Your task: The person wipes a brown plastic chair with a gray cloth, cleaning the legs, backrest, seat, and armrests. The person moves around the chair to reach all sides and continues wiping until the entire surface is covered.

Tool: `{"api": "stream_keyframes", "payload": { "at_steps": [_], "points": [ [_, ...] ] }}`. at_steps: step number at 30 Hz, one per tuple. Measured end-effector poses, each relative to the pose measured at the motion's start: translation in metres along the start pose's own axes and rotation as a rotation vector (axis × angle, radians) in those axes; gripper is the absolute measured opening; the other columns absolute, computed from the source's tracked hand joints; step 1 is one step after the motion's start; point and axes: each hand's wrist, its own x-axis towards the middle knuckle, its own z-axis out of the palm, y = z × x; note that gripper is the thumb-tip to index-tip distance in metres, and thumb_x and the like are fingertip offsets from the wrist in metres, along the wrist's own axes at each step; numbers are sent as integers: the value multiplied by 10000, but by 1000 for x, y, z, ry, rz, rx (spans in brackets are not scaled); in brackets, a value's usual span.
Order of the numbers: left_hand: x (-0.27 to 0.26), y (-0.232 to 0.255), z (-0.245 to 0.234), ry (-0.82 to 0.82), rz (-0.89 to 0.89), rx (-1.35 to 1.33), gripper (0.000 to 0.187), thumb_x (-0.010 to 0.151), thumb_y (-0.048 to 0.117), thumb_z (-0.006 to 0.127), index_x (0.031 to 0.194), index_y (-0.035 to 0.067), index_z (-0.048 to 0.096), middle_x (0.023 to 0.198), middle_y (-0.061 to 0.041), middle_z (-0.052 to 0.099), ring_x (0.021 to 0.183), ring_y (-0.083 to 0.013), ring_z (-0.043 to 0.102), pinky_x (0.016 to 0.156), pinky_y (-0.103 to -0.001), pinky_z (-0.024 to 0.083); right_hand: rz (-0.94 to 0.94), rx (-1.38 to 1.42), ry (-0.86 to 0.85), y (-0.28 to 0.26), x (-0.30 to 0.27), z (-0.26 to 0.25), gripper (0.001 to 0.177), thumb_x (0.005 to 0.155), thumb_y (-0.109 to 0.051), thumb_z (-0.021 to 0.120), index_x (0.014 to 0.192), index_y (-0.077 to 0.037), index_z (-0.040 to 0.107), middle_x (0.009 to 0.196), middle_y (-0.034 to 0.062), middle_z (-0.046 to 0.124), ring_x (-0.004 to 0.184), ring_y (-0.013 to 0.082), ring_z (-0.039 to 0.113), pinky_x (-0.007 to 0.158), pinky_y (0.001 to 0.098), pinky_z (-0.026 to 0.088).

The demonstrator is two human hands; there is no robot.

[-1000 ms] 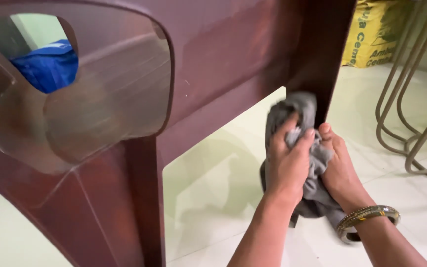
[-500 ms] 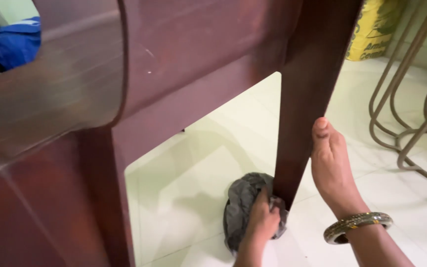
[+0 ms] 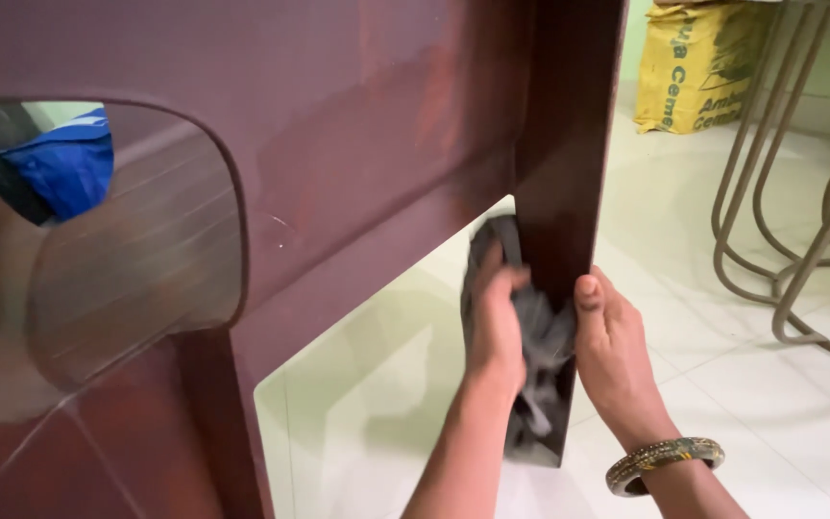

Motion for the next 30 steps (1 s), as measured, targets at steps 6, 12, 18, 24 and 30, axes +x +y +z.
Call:
{"api": "stream_keyframes", "payload": {
  "at_steps": [6, 12, 18, 24, 30],
  "points": [
    [18, -1, 1, -1, 149, -29, 552, 935, 177, 486, 1460, 10, 499, 1463, -91, 529, 1325, -217, 499, 1129, -364, 374, -15, 45, -11, 5, -1, 0, 608, 1084, -490, 316, 1231, 22, 610, 952, 121, 689, 857, 172, 560, 786, 339, 489],
    [-7, -71, -26, 188, -169, -63, 628, 1000, 450, 454, 1517, 97, 415, 1559, -65, 457, 1405, -212, 458, 1160, -352, 355, -53, -5, 18, -4, -1, 3, 648, 1077, -530, 282, 1202, 16, 609, 906, 129, 679, 822, 194, 573, 773, 339, 498],
    [-55, -257, -115, 197, -235, 273, 538, 1001, 380, 453, 1347, -8, 590, 1354, -206, 651, 1234, -327, 603, 1068, -397, 433, 9, -97, 60, 17, -6, 4, 679, 1065, -588, 272, 1074, 19, 576, 769, 157, 544, 718, 230, 477, 659, 380, 436],
    [-59, -203, -72, 286, -264, 897, 407, 816, 108, 513, 1174, 3, 676, 1111, -295, 709, 1080, -477, 651, 989, -511, 495, -33, -93, 98, 6, -11, 4, 668, 1069, -603, 280, 953, 12, 511, 691, 134, 468, 651, 235, 425, 608, 411, 407],
    [-73, -168, -23, 371, -642, 1191, 255, 848, 171, 610, 1016, 14, 719, 1072, -224, 728, 1054, -411, 727, 935, -469, 581, 0, -106, 61, 7, -12, -5, 626, 1081, -567, 278, 961, 7, 496, 717, 188, 480, 658, 316, 448, 660, 450, 435]
  ]
}}
